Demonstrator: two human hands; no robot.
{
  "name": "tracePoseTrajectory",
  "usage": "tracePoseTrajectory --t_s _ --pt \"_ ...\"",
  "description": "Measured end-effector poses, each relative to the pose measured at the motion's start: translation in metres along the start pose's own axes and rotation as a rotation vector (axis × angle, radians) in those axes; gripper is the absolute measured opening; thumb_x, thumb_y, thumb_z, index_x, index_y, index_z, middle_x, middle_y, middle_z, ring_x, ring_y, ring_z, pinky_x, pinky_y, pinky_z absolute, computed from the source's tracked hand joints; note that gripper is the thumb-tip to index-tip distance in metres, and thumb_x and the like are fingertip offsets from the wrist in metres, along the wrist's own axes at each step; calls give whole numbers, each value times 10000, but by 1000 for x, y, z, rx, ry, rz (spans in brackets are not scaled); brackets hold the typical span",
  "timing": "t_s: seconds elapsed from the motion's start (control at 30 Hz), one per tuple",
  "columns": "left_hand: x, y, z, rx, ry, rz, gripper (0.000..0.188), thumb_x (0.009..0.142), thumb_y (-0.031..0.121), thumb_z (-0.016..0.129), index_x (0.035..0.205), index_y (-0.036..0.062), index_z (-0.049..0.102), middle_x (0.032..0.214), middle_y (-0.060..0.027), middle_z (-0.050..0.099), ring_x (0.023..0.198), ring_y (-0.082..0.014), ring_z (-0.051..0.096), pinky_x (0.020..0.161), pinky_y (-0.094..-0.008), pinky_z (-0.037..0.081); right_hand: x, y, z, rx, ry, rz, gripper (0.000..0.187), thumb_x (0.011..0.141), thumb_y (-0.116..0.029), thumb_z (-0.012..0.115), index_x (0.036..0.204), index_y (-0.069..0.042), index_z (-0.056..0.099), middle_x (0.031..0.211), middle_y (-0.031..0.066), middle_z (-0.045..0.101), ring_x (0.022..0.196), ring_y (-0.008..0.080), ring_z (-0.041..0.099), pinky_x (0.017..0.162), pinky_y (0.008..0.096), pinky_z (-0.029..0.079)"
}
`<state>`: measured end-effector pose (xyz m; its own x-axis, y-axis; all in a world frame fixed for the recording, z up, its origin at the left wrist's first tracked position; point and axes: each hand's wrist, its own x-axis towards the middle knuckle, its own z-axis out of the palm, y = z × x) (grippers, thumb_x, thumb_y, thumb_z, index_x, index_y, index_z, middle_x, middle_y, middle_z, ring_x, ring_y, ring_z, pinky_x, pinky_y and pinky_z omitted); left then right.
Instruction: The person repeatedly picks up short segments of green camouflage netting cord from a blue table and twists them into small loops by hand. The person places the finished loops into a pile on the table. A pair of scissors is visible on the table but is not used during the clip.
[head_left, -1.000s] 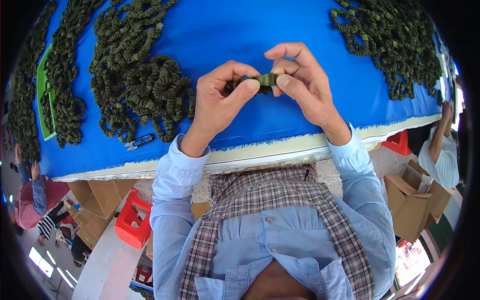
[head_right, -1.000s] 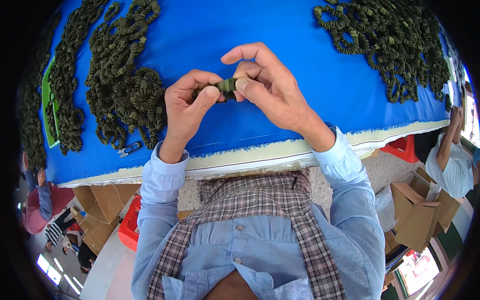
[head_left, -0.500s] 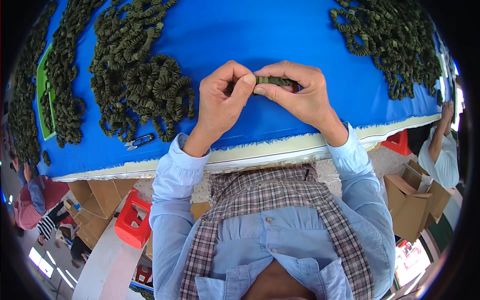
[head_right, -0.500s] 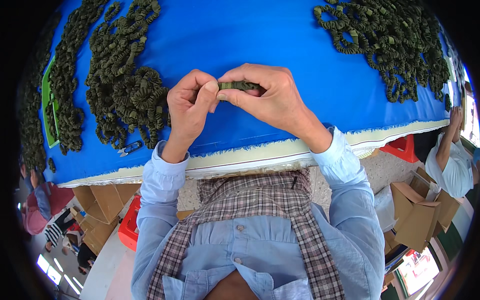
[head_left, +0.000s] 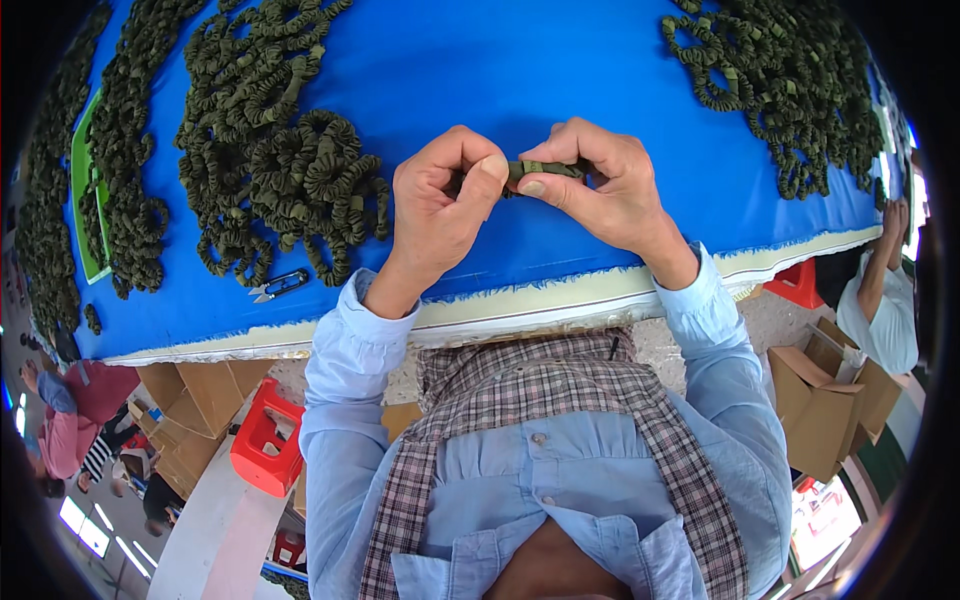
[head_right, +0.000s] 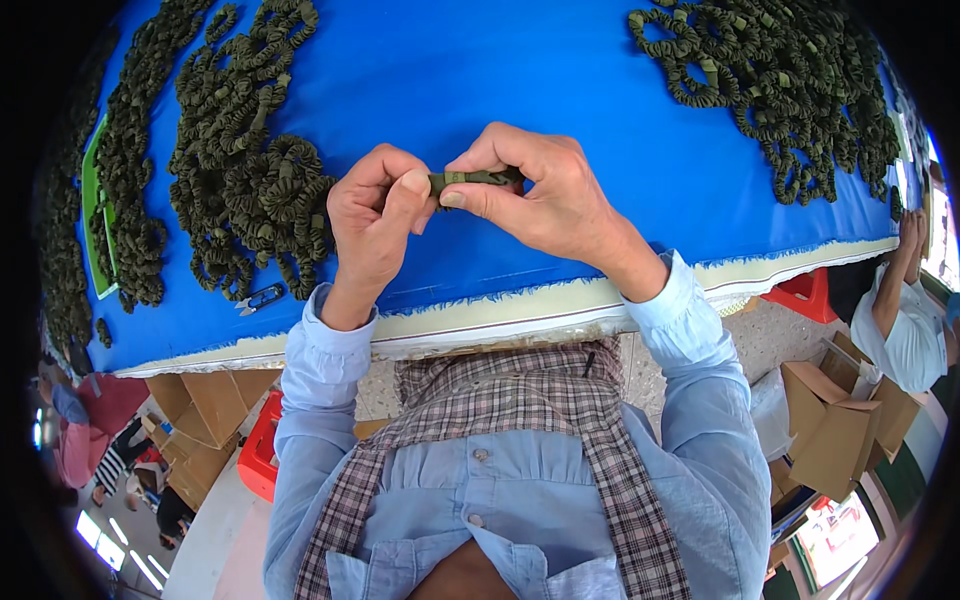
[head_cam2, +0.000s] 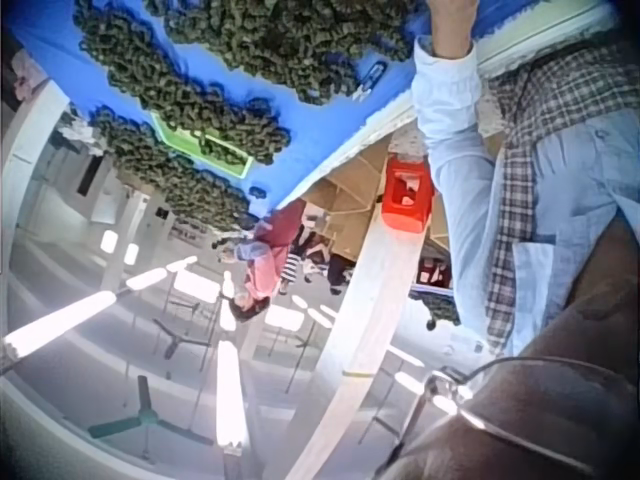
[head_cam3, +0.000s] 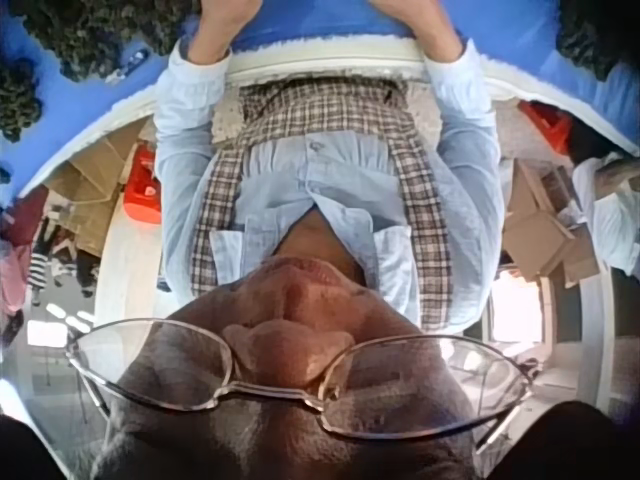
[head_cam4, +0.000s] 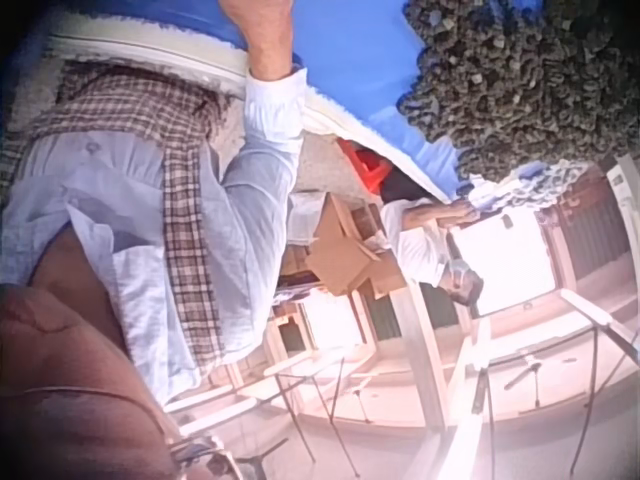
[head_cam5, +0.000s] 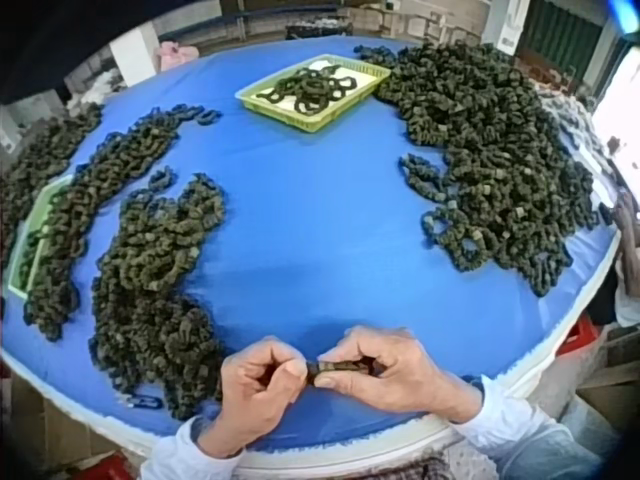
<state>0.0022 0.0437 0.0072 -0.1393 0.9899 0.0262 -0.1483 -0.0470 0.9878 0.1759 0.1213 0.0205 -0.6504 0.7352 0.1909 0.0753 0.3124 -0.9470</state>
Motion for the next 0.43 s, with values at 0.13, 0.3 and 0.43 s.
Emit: tracePoseTrajectory --t_s 0.13,0.3,0.43 --pt "0 0 -1 -4 -25 2 165 949 123 560 815 27 551 651 0 527 543 -42 449 494 -199 338 1 2 -3 -23 -35 -39 154 814 -135 744 870 -20 658 688 15 641 555 55 506 478 228 382" --pt "0 -2 -1 -19 -25 -8 160 951 135 564 831 29 551 651 -4 529 549 -46 455 500 -198 342 1 3 -4 12 -31 -2 157 823 -151 740 875 -28 657 701 16 637 560 69 502 488 234 384" --pt "5 -5 4 -94 -14 5 185 930 179 617 819 37 573 653 13 544 564 -44 489 504 -201 382 0 11 -2 80 13 37 172 834 -167 731 928 -38 666 722 -1 643 575 84 508 513 226 399"
